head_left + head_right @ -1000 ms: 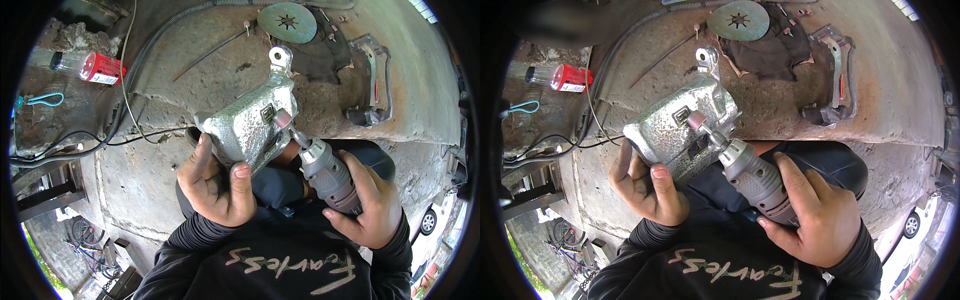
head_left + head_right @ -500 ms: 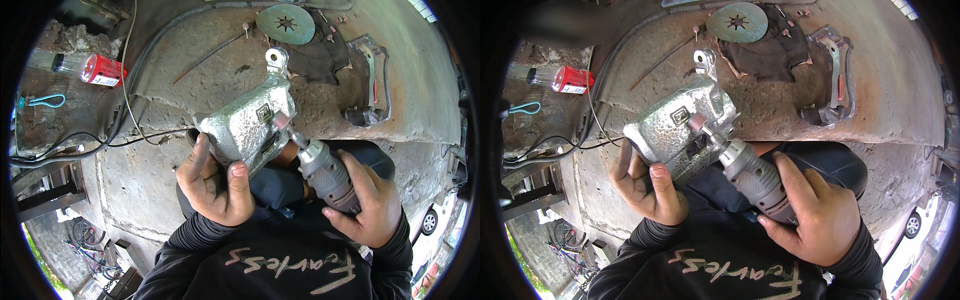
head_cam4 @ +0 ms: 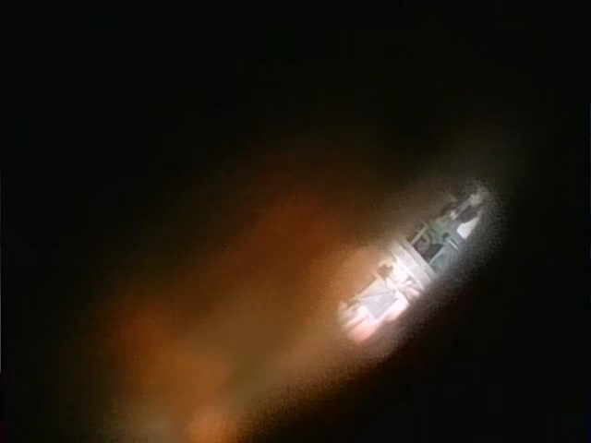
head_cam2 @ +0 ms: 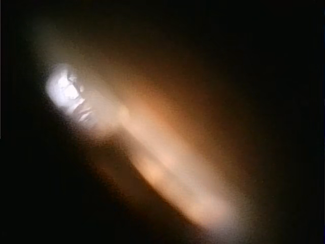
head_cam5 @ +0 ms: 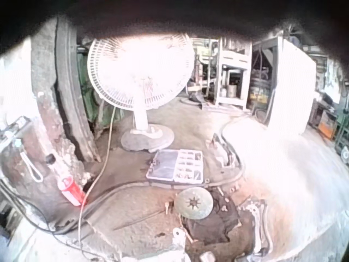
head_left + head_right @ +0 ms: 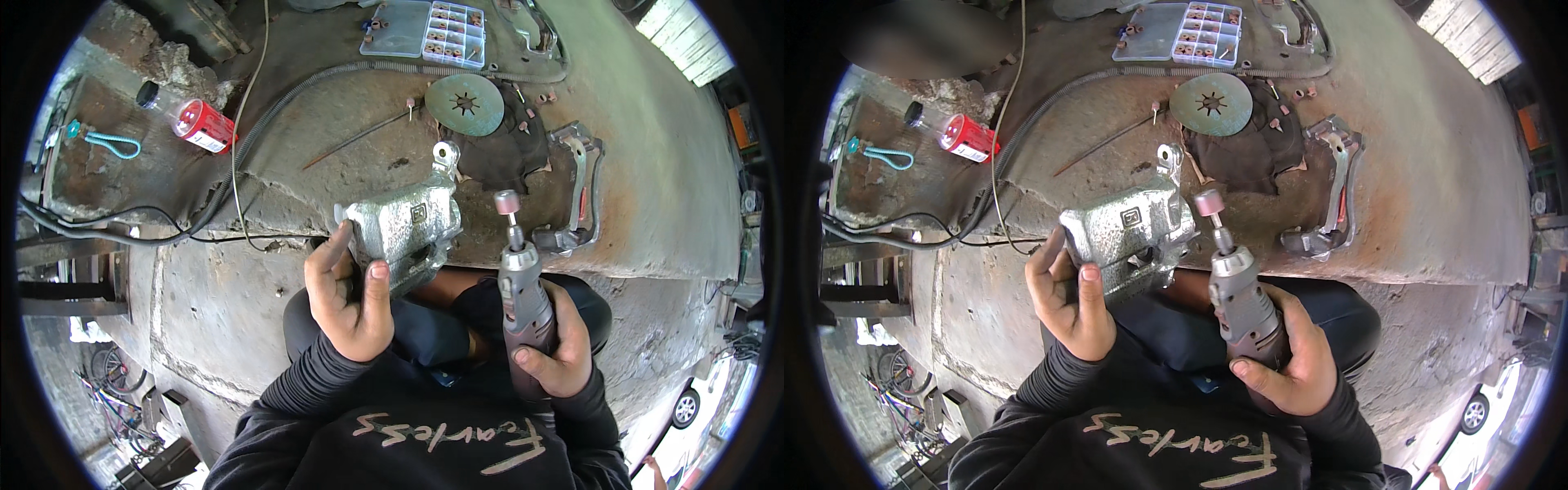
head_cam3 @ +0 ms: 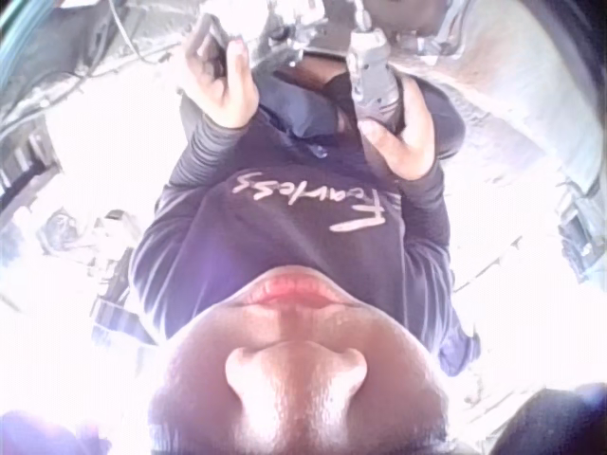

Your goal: The person uses a rotary tool to grind and polish a metal part, likely a brake caliper. They hold the part with one hand and operate the tool with the other, rotating the part to access different surfaces.

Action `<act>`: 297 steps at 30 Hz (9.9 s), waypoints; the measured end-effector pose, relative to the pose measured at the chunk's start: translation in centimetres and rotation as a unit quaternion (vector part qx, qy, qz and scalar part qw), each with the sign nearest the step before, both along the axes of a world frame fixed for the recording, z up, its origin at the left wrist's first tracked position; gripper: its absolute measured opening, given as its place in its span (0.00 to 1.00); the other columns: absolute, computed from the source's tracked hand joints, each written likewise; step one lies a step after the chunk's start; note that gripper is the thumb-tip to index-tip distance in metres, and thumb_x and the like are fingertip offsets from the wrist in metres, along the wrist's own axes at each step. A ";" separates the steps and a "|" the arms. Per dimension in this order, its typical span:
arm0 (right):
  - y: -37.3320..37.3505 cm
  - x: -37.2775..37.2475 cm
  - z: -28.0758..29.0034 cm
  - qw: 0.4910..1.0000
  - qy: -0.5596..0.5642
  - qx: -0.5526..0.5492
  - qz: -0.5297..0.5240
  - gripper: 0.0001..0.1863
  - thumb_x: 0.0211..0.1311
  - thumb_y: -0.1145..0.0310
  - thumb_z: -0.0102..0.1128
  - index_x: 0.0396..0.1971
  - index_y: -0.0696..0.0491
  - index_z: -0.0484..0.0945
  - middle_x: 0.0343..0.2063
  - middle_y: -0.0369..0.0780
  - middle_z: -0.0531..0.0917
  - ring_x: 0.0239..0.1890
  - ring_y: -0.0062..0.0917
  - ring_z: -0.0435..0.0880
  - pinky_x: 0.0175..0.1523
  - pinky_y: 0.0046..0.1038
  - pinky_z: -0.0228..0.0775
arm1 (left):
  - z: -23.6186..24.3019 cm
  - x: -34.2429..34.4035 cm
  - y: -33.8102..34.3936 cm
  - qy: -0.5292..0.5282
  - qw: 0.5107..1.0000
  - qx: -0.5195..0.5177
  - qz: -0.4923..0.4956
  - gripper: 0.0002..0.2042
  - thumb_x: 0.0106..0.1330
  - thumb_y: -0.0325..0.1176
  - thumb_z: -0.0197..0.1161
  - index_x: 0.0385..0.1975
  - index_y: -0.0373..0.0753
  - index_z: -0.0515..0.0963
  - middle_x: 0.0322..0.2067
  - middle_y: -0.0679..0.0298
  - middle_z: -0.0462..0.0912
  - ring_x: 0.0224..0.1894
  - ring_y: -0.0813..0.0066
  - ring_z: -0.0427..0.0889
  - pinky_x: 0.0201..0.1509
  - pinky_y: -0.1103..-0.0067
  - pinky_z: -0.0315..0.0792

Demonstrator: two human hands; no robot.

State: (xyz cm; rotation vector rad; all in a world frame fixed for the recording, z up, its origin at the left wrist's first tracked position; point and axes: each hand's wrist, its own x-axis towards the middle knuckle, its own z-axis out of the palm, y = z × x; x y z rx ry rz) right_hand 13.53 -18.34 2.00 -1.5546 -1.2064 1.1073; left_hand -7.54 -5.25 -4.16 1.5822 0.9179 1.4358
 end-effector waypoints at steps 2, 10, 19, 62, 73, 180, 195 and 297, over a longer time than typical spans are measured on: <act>-0.7 0.2 -1.5 0.997 0.055 0.050 -0.034 0.44 0.52 0.54 0.74 0.60 0.65 0.62 0.43 0.47 0.81 0.46 0.30 0.82 0.56 0.28 0.70 | 0.7 0.4 0.2 0.022 1.000 0.003 -0.003 0.22 0.69 0.23 0.56 0.59 0.21 0.60 0.49 0.44 0.75 0.48 0.67 0.80 0.52 0.78 0.72; -2.9 0.7 -4.4 0.870 0.468 0.031 -0.149 0.50 0.45 0.53 0.76 0.64 0.55 0.56 0.35 0.52 0.78 0.32 0.41 0.84 0.38 0.41 0.81 | 5.9 3.8 3.3 0.288 0.957 0.025 -0.032 0.22 0.58 0.27 0.69 0.52 0.34 0.71 0.24 0.54 0.80 0.26 0.65 0.83 0.33 0.76 0.74; -8.1 3.0 -6.4 0.871 0.483 0.051 -0.078 0.41 0.52 0.26 0.53 0.37 0.57 0.67 0.21 0.47 0.78 0.26 0.36 0.81 0.36 0.37 0.77 | 8.4 8.7 7.0 0.460 0.870 0.145 -0.105 0.20 0.58 0.41 0.67 0.46 0.38 0.74 0.25 0.48 0.81 0.32 0.44 0.82 0.37 0.60 0.74; -11.2 -2.2 -8.4 0.900 0.423 -0.065 0.082 0.38 0.52 0.66 0.75 0.59 0.55 0.61 0.38 0.42 0.80 0.39 0.28 0.83 0.47 0.31 0.75 | 9.2 10.2 7.2 0.573 0.798 0.129 -0.136 0.28 0.58 0.40 0.64 0.55 0.30 0.65 0.40 0.41 0.81 0.46 0.43 0.81 0.48 0.56 0.73; -12.2 0.8 -10.0 0.841 0.540 0.027 0.017 0.41 0.43 0.57 0.77 0.54 0.58 0.64 0.33 0.47 0.80 0.32 0.38 0.83 0.36 0.34 0.78 | 8.7 13.5 5.3 0.641 0.740 0.199 -0.043 0.27 0.59 0.59 0.60 0.42 0.39 0.78 0.27 0.49 0.84 0.32 0.52 0.85 0.36 0.63 0.78; -6.8 1.0 -10.0 0.919 0.371 -0.018 -0.134 0.47 0.49 0.21 0.39 0.30 0.59 0.72 0.28 0.45 0.77 0.28 0.31 0.78 0.33 0.29 0.71 | -5.3 6.8 -10.1 -0.011 0.853 -0.260 -0.453 0.39 0.60 0.49 0.69 0.64 0.32 0.59 0.52 0.45 0.74 0.56 0.55 0.77 0.60 0.69 0.69; -6.6 1.6 -5.4 0.877 0.456 -0.028 -0.150 0.44 0.50 0.42 0.62 0.58 0.64 0.68 0.51 0.49 0.78 0.52 0.38 0.80 0.59 0.40 0.73 | -3.2 5.4 -9.0 -0.091 0.827 -0.291 -0.473 0.43 0.59 0.45 0.70 0.68 0.33 0.53 0.60 0.41 0.66 0.62 0.46 0.70 0.66 0.67 0.64; -0.8 -6.2 -1.1 0.870 -0.410 -0.261 0.086 0.45 0.51 0.64 0.71 0.64 0.65 0.56 0.44 0.57 0.76 0.39 0.52 0.81 0.41 0.43 0.76 | -3.4 0.9 -3.7 -0.300 0.742 -0.585 -0.132 0.11 0.73 0.34 0.58 0.45 0.35 0.68 0.37 0.65 0.77 0.34 0.83 0.75 0.34 0.83 0.73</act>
